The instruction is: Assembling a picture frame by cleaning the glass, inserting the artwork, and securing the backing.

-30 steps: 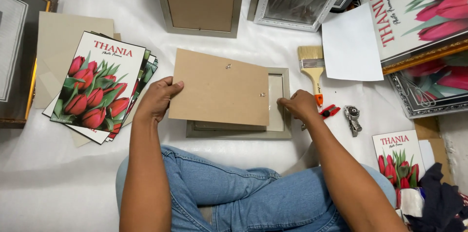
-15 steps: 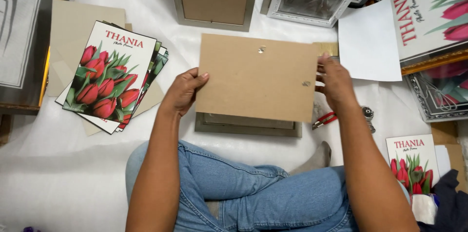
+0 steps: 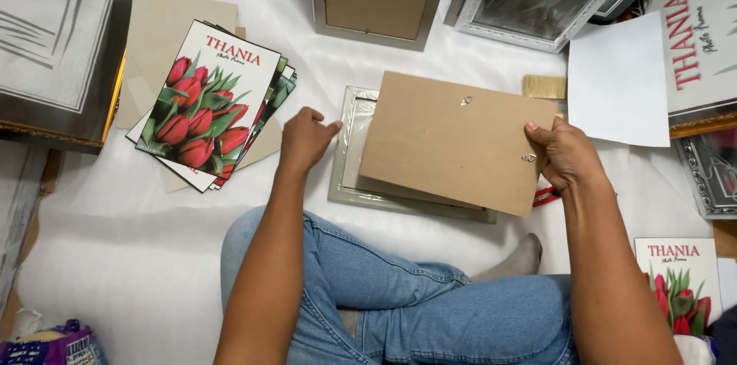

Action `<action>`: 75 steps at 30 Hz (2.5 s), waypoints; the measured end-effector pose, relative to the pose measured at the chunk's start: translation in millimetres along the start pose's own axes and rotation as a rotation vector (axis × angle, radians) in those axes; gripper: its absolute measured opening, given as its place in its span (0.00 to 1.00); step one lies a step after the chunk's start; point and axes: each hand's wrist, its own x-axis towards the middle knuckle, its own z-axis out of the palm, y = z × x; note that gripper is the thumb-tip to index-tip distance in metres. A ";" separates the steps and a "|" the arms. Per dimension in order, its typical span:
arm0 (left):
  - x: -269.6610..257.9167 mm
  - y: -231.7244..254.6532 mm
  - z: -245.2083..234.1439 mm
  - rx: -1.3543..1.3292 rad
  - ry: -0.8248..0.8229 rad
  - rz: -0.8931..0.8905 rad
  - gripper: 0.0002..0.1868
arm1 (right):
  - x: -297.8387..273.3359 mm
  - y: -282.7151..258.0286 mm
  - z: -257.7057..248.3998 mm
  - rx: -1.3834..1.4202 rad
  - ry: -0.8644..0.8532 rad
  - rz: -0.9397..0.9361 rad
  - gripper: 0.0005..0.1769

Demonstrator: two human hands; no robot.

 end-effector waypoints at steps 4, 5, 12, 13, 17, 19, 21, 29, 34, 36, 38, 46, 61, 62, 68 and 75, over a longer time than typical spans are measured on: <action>9.4 -9.4 25.8 0.097 -0.148 0.012 0.28 | 52.5 51.2 -18.2 -0.108 -0.041 -0.029 0.16; 13.4 -11.5 31.8 0.144 -0.160 0.019 0.29 | 49.9 51.1 -13.5 -0.115 -0.040 -0.016 0.16; 21.2 -12.9 38.2 0.277 -0.213 0.053 0.25 | 59.3 70.6 0.7 -0.114 -0.031 0.028 0.15; 19.5 -13.0 36.2 0.279 -0.214 0.051 0.25 | 60.1 73.4 1.1 -0.113 -0.032 0.031 0.15; 22.4 -16.6 36.9 0.210 -0.211 0.049 0.22 | 68.6 83.6 0.4 -0.141 -0.039 0.045 0.17; 23.9 -16.8 37.7 0.203 -0.205 0.044 0.22 | 69.3 86.2 3.0 -0.153 -0.043 0.038 0.18; 22.3 -13.0 33.3 0.213 -0.231 0.040 0.28 | 65.9 84.1 11.1 -0.208 -0.052 0.037 0.17; -29.7 30.9 48.9 0.427 -0.146 0.227 0.34 | 79.4 46.2 -42.6 -0.129 0.104 -0.130 0.17; -108.7 65.5 95.6 0.689 -0.488 0.491 0.50 | 51.6 10.5 -49.9 0.087 0.240 -0.148 0.10; -118.2 45.2 134.0 0.740 -0.514 0.625 0.58 | 49.8 8.5 -47.1 0.096 0.259 -0.152 0.09; -126.1 43.3 145.1 0.794 -0.537 0.613 0.59 | 38.2 4.6 -28.0 0.019 0.228 -0.139 0.12; -153.4 37.9 163.2 0.851 -0.506 0.612 0.59 | 21.8 23.8 30.2 -0.169 0.079 -0.055 0.16; -163.8 47.6 165.3 0.971 -0.562 0.714 0.42 | 8.9 32.0 58.3 -0.383 0.084 -0.029 0.26; -162.9 42.7 173.6 0.936 -0.501 0.692 0.41 | 7.5 30.7 59.5 -0.430 0.061 -0.073 0.33; -161.0 45.7 176.2 0.930 -0.474 0.658 0.42 | 5.7 30.6 69.8 -0.805 0.096 -0.121 0.49; -165.0 50.8 179.7 1.051 -0.419 0.674 0.44 | 13.2 45.0 67.8 -0.888 0.125 -0.145 0.51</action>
